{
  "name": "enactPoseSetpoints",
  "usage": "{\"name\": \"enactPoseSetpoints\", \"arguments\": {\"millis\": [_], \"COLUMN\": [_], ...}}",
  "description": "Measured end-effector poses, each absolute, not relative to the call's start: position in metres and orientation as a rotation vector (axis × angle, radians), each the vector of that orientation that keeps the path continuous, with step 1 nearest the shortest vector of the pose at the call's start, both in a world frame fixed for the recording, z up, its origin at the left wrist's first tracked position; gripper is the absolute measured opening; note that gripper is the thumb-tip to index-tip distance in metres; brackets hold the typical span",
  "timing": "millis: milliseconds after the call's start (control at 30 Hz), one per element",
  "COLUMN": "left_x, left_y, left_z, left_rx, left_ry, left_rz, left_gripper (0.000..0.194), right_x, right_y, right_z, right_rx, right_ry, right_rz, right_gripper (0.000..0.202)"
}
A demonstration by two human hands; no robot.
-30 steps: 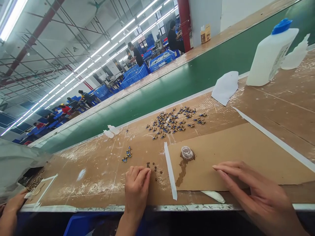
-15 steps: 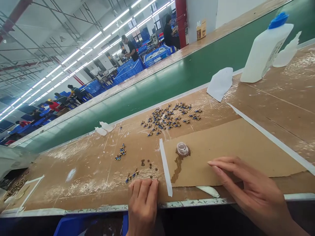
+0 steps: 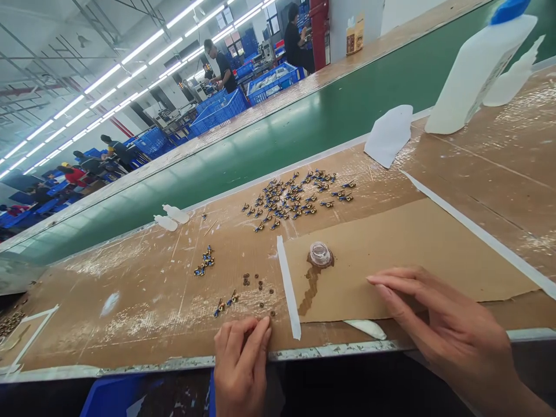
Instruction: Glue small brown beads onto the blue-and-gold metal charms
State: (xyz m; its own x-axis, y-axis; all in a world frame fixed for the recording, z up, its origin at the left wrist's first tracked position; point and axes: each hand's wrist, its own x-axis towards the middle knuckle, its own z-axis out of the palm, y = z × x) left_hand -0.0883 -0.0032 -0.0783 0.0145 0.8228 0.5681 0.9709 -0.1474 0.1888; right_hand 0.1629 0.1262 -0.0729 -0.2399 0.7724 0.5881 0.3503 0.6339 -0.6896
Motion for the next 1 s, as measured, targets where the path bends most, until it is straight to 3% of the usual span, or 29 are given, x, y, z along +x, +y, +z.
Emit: {"name": "enactPoseSetpoints", "arguments": {"millis": [1000], "left_x": [-0.075], "left_y": [0.0], "left_z": [-0.08], "left_rx": [-1.899], "left_ry": [-1.974], "left_rz": [-0.941], "left_gripper": [0.038], "right_x": [0.162], "right_y": [0.124], "right_z": [-0.07], "right_rx": [-0.977], "right_ry": [-1.874], "right_rz": [0.514], "right_gripper": [0.015]}}
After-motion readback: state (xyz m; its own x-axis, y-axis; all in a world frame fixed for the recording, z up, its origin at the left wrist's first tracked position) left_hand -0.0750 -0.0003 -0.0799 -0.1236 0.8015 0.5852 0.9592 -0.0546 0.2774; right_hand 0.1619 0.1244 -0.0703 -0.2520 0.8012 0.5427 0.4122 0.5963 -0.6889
